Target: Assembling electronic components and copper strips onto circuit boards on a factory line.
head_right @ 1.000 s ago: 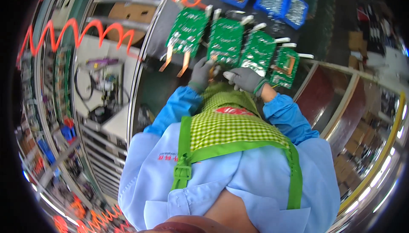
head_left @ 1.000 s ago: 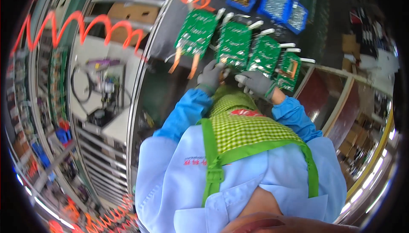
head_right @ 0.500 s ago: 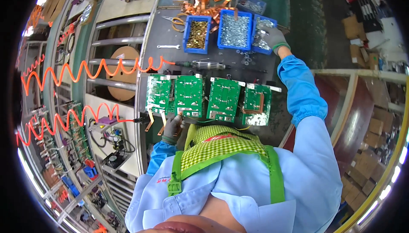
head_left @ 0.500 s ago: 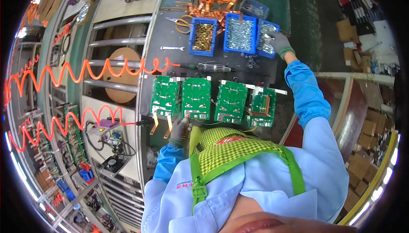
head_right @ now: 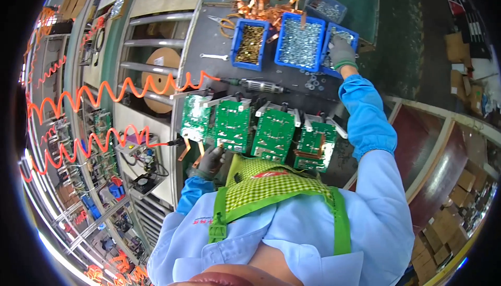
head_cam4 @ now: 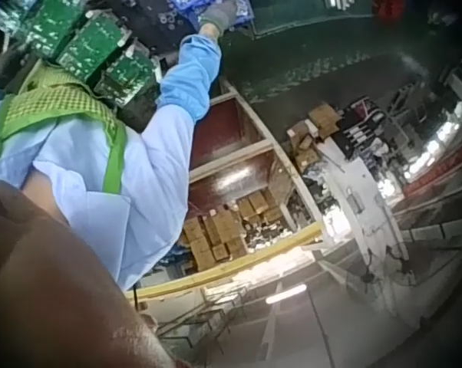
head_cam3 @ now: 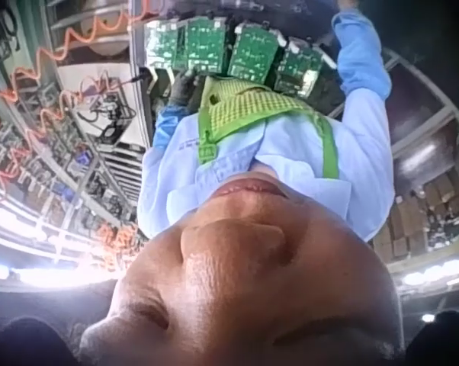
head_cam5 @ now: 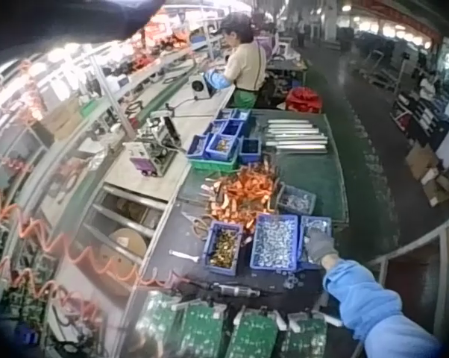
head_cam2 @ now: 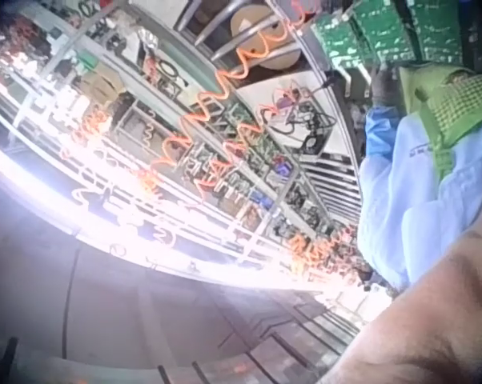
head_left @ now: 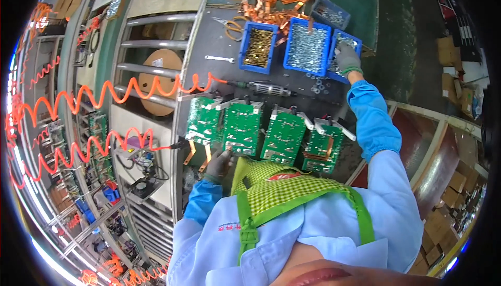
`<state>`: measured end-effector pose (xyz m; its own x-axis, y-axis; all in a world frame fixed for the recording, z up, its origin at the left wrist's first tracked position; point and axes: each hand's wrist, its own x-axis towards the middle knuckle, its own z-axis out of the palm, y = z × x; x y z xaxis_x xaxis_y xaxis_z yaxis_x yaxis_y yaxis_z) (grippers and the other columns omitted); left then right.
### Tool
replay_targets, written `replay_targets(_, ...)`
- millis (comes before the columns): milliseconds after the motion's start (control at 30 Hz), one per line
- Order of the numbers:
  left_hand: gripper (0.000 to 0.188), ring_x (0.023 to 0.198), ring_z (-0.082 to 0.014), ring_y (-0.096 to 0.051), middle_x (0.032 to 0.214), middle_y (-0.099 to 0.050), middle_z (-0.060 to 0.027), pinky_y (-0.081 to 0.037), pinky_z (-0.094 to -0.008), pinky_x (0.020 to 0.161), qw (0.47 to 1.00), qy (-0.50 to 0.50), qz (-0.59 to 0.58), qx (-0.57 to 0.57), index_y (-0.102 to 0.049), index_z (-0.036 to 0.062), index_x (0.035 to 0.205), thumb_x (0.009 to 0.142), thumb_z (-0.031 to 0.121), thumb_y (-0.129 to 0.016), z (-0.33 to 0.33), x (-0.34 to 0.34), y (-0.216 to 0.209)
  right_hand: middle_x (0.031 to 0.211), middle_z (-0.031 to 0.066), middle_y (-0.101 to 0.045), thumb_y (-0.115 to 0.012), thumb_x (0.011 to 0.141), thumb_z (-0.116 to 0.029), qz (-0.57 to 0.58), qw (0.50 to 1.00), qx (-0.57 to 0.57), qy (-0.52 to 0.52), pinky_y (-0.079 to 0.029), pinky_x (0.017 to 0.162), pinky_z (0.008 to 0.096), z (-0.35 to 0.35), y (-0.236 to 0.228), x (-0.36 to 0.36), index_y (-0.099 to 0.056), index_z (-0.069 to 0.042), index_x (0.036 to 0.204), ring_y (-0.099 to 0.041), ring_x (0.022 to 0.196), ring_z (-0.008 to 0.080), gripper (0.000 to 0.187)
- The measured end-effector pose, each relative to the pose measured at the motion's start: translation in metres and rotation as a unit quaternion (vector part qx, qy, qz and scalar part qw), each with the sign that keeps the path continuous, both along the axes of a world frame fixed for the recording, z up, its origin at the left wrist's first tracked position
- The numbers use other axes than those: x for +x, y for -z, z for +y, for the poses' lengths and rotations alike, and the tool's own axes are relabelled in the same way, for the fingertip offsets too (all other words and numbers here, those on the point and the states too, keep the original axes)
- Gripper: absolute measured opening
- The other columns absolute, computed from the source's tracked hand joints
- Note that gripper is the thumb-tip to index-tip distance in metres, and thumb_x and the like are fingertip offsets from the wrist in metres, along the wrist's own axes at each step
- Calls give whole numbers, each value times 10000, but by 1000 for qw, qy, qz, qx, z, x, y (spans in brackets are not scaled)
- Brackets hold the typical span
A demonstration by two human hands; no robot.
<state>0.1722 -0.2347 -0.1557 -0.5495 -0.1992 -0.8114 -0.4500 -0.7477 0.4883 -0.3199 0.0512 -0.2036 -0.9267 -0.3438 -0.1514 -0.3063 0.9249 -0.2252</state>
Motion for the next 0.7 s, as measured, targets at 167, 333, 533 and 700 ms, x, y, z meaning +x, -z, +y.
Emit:
replay_targets(167,291,692,-135,-529,846,-555,-68,-431,-233,560,1000,-3,10,18,-517,-26,1066,870,186,-550,-2,0,3,873,189,-603,-545,779,-175,-26,986,-164,25,-454,730,426,13,-20,-10,-578,-80,917,-584,829,349,171)
replay_targets(333,254,617,-141,-515,795,-542,-77,-432,-227,545,999,-21,21,20,-510,-19,1058,877,158,-525,0,-3,-2,856,169,-614,-550,774,-193,-60,957,-249,-137,-458,740,413,-29,-23,4,-602,-79,888,-586,838,342,169)
replay_targets(533,236,582,-124,-553,779,-575,-55,-477,-222,525,1000,-6,-17,-9,-542,0,1010,868,187,-562,1,-9,-7,951,189,-618,-519,787,-183,-92,961,1,-259,-459,803,430,-83,4,15,-606,-82,1004,-588,902,356,255)
replay_targets(700,201,619,-124,-531,760,-537,-52,-446,-211,512,998,-40,-46,-8,-529,-7,1037,886,125,-515,10,-14,-25,921,208,-621,-485,792,-141,-70,969,59,-230,-471,760,457,-109,2,35,-591,-65,957,-593,886,374,210)
